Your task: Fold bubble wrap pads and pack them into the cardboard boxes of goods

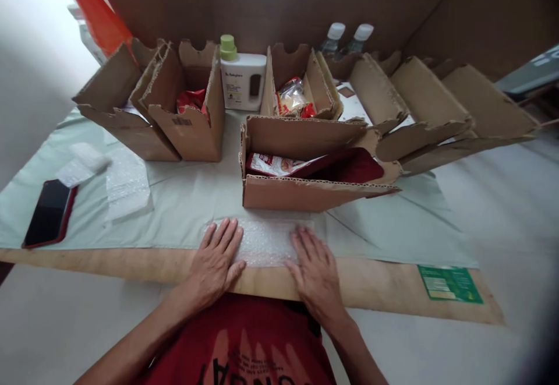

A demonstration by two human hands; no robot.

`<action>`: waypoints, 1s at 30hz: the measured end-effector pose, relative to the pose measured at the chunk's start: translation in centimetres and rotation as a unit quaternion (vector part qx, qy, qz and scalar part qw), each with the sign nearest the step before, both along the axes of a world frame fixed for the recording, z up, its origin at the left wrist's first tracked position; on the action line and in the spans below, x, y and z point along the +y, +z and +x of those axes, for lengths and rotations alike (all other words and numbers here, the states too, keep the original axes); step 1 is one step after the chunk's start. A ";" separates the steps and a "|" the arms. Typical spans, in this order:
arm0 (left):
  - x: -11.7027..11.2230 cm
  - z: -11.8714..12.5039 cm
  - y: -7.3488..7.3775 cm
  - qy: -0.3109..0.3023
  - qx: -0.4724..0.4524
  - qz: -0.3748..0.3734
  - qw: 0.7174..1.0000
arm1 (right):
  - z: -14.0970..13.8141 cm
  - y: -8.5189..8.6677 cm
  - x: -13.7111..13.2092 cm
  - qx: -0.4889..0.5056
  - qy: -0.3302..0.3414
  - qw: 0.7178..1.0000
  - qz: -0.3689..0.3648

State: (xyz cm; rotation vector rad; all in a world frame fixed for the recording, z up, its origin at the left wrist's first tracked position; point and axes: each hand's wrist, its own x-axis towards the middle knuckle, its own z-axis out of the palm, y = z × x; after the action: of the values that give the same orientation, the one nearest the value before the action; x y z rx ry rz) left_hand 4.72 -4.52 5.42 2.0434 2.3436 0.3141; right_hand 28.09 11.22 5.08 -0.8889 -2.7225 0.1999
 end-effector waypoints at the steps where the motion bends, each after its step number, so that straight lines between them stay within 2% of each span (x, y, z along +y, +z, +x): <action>1: 0.0 0.0 0.1 0.001 -0.004 -0.003 1.000 | 1.5 0.0 0.7 -0.002 -0.027 1.000 0.001; 3: 0.2 0.1 0.4 0.000 -0.013 0.003 1.000 | 3.4 0.5 1.8 0.011 -0.070 0.997 -0.006; 6: -0.1 -0.1 1.3 0.007 -0.029 0.050 0.998 | 3.0 2.1 3.2 0.061 -0.077 0.995 -0.025; 8: -0.9 -0.7 2.1 0.051 -0.037 0.111 0.992 | 1.4 3.0 4.1 0.066 -0.054 0.996 -0.028; 10: -2.0 -1.3 2.9 0.126 -0.034 0.151 0.980 | -0.3 3.4 5.1 0.038 -0.034 0.998 -0.024; 13: -3.3 -1.9 3.4 0.212 -0.011 0.123 0.969 | -1.6 3.1 6.1 0.021 -0.027 0.999 -0.031; 16: -3.2 -1.5 3.2 0.231 -0.016 0.079 0.970 | -1.4 2.8 5.9 0.067 -0.030 0.995 -0.072; 19: -2.5 -0.9 3.0 0.230 -0.058 0.089 0.967 | -0.8 3.6 4.3 0.107 -0.068 0.977 -0.171; 23: -2.8 -1.7 4.1 0.227 -0.167 0.182 0.942 | -0.6 5.3 0.5 0.149 -0.113 0.934 -0.304; 26: -3.0 -4.0 5.6 0.243 -0.240 0.216 0.915 | -1.6 5.5 -2.8 0.167 -0.100 0.908 -0.371; 28: -1.9 -6.2 6.3 0.245 -0.227 0.210 0.919 | -2.8 5.1 -4.6 0.168 -0.073 0.897 -0.402; 30: 0.5 -8.6 6.3 0.224 -0.191 0.197 0.935 | -4.4 4.7 -6.0 0.164 -0.038 0.893 -0.418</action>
State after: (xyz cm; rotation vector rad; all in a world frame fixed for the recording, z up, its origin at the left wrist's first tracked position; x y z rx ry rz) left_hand -3.86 -4.07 11.73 1.3371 2.5967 1.1577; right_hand 23.64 5.20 9.75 -1.0190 -2.2314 1.4359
